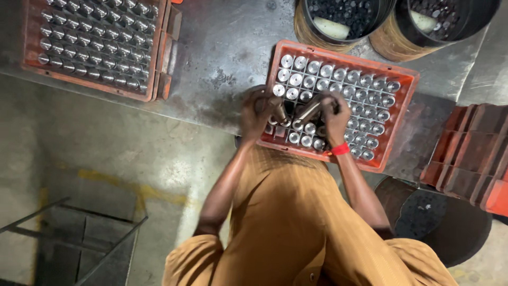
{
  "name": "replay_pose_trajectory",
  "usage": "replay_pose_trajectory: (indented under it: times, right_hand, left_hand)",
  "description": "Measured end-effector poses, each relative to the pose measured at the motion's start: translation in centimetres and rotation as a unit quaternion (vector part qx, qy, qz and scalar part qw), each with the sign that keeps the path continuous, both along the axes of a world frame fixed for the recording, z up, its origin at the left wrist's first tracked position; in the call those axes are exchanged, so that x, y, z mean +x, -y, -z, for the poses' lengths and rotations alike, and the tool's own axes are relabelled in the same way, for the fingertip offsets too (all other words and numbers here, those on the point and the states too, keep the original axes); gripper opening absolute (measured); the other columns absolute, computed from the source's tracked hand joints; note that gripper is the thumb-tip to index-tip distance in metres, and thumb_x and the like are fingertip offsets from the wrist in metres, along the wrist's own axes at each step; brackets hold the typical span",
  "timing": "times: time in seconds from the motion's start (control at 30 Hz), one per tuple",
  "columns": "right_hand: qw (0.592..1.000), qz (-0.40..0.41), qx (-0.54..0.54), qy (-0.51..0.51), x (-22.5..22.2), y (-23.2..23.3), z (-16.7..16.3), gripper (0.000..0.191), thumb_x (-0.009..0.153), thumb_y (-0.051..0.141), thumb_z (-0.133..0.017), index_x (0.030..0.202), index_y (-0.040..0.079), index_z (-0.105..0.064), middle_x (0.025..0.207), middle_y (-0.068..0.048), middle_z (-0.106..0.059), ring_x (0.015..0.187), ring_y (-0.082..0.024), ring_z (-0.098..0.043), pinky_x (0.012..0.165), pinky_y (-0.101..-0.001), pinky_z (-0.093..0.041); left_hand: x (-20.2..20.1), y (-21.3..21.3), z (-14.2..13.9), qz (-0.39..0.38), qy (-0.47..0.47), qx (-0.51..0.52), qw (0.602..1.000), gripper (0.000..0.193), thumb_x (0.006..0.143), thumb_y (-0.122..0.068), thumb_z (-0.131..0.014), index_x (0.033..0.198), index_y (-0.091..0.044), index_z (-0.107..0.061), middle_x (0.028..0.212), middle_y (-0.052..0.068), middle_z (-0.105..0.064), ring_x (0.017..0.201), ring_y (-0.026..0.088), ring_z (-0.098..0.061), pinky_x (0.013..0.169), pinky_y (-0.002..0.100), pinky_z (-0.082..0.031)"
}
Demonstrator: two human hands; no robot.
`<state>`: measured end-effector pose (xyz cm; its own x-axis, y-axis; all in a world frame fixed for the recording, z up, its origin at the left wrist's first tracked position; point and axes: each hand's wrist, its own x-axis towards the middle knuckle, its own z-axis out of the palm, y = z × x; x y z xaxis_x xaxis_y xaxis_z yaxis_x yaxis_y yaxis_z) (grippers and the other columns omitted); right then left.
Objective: The person picks small cylindrical metal components one at a time from buckets and from a full tray and seats each into the cells of an orange plastic tray on the workbench, filling the grid cell by cell. At the end they lift two finished metal parts out of the tray.
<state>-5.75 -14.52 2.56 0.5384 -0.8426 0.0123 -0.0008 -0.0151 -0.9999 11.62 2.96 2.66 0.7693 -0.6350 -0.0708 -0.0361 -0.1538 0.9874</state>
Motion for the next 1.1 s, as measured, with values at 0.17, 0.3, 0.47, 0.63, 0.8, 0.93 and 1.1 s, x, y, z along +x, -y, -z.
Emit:
replay_pose_trajectory:
  times: [0.17,0.3,0.47,0.63,0.8,0.93,1.1]
  right_hand:
    - [0.986,-0.060,0.138,-0.069,0.3,-4.0,1.8,0.030,0.092,0.020,-0.073,0.118,0.007,-0.067,0.106,-0.020,-0.070,0.084,-0.037,-0.066,0.071,-0.0484,-0.054]
    - [0.938,-0.137,-0.161,-0.276,0.3,-5.8,1.6,0.035,0.094,0.023,-0.071,0.123,0.005,-0.062,0.110,-0.024,-0.068,0.084,-0.041,-0.066,0.069,-0.0512,-0.053]
    - [0.907,-0.174,-0.332,-0.191,1.0,-6.1,0.2,0.032,0.098,0.013,-0.065,0.129,0.006,-0.062,0.133,-0.027,-0.061,0.107,-0.047,-0.064,0.087,-0.0507,-0.055]
    - [0.909,-0.160,-0.324,-0.207,0.3,-6.9,-1.2,0.037,0.099,0.015,-0.069,0.133,0.006,-0.064,0.126,-0.025,-0.063,0.108,-0.045,-0.064,0.090,-0.0498,-0.053]
    - [0.864,-0.192,-0.407,-0.224,0.0,-6.7,-0.6,0.035,0.094,0.020,-0.072,0.127,0.007,-0.068,0.114,-0.020,-0.068,0.098,-0.041,-0.063,0.085,-0.0498,-0.051]
    - [0.835,-0.208,-0.441,-0.254,1.3,-6.8,1.0,0.031,0.089,0.021,-0.073,0.118,0.008,-0.071,0.106,-0.015,-0.071,0.097,-0.038,-0.062,0.083,-0.0489,-0.050]
    - [0.874,-0.227,-0.375,-0.211,1.2,-5.7,0.2,0.018,0.087,0.022,-0.076,0.102,0.011,-0.077,0.098,-0.011,-0.075,0.096,-0.034,-0.063,0.085,-0.0455,-0.052]
  left_hand:
    - [-2.6,0.1,-0.2,0.041,0.026,0.194,0.980,0.044,0.104,-0.043,-0.070,0.137,-0.014,-0.063,0.107,0.018,-0.071,0.088,0.028,-0.067,0.077,0.038,-0.052]
    - [-4.2,-1.0,0.4,0.050,0.292,0.221,0.929,0.050,0.095,-0.033,-0.072,0.140,-0.017,-0.061,0.125,0.017,-0.063,0.098,0.035,-0.068,0.080,0.044,-0.056]
    - [-4.6,-1.4,2.2,0.030,0.423,0.187,0.886,0.053,0.087,-0.005,-0.063,0.139,-0.015,-0.064,0.143,0.012,-0.057,0.116,0.035,-0.063,0.089,0.045,-0.055]
    - [-5.2,-2.6,3.6,0.073,0.345,0.229,0.907,0.035,0.098,-0.012,-0.062,0.132,-0.011,-0.065,0.153,0.014,-0.050,0.128,0.040,-0.056,0.103,0.053,-0.047]
    - [-5.3,-3.0,4.9,-0.001,0.445,0.268,0.854,0.049,0.092,-0.031,-0.067,0.137,-0.012,-0.064,0.154,0.028,-0.036,0.138,0.057,-0.038,0.111,0.063,-0.037]
    - [-5.0,-1.6,5.8,-0.012,0.445,0.293,0.846,0.044,0.095,-0.032,-0.068,0.136,-0.017,-0.066,0.158,0.029,-0.034,0.142,0.055,-0.035,0.112,0.062,-0.037]
    - [-3.3,-2.0,3.8,0.040,0.453,0.247,0.855,0.032,0.090,-0.030,-0.071,0.119,-0.015,-0.073,0.153,0.022,-0.039,0.140,0.050,-0.044,0.112,0.060,-0.042]
